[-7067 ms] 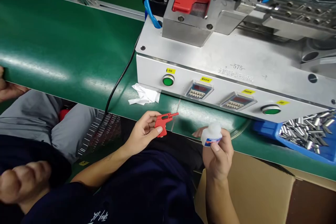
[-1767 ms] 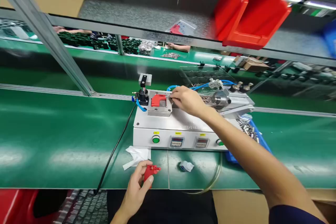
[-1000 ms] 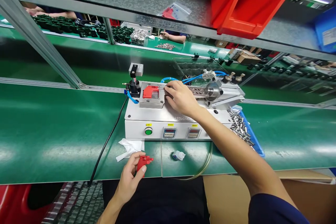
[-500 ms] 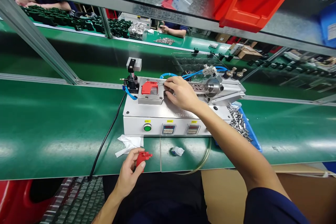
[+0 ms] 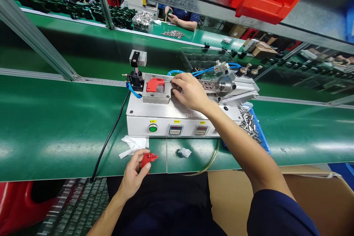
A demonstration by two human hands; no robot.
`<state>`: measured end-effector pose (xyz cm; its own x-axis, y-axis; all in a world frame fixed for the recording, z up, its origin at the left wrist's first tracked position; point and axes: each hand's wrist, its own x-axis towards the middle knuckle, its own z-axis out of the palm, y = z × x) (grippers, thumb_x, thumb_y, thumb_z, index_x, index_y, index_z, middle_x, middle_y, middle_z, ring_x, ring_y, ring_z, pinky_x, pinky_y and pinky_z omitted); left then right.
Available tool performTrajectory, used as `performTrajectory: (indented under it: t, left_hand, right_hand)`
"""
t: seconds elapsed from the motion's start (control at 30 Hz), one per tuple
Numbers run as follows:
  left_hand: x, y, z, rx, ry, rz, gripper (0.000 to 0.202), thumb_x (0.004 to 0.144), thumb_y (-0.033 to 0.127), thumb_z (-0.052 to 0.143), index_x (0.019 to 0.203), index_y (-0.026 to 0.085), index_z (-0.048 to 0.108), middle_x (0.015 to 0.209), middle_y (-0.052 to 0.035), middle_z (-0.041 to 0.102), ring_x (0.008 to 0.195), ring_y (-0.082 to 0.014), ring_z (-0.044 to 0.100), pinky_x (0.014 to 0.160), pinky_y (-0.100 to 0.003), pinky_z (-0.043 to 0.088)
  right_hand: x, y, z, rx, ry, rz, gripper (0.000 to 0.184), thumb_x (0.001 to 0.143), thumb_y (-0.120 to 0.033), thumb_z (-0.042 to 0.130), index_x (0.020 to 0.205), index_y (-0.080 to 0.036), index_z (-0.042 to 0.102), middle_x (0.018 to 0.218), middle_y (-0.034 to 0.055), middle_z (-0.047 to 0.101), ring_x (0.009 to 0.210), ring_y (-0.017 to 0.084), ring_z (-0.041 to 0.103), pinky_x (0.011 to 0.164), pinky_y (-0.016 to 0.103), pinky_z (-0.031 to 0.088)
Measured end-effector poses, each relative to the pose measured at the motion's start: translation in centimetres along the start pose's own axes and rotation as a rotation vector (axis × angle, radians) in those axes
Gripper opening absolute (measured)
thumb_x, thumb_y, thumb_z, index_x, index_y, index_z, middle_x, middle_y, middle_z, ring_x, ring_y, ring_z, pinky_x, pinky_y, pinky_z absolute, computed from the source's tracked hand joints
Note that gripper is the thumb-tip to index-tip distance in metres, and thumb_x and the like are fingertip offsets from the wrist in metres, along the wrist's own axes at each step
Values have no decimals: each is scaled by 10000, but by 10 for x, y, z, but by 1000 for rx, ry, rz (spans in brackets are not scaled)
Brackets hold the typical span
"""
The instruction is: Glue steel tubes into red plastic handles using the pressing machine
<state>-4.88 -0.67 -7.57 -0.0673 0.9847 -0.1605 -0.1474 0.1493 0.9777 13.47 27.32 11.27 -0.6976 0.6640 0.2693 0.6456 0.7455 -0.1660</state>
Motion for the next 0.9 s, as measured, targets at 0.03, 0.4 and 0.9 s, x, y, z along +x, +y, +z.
performTrajectory:
  t: [0.03,0.4,0.9]
  left_hand:
    - [0,0,0,2,2,3,419,997,447,711,1311,203,581,1167,-127,768,922,-229,716,792,-316,549]
    - [0,1,0,1,-1,-10,421,988,441,710,1309,203,577,1128,-115,766,845,-218,698,747,-317,540]
    - [5,4,3,3,8,1,412,964,403,699,1294,199,562,1175,-137,780,945,-243,735,792,-330,556]
  right_hand:
    - [0,0,0,-1,0,1,377,965,-178,533,1286,-127,724,1326,176,639,1219,370,536,1069,524,454]
    - [0,1,2,-27,24,-23,350,988,-216,495,1266,-136,691,1284,170,652,1179,355,546,1056,504,453]
    - [0,1,1,-33,33,-34,370,968,-200,518,1299,-125,666,1317,193,662,1218,381,556,1038,518,461]
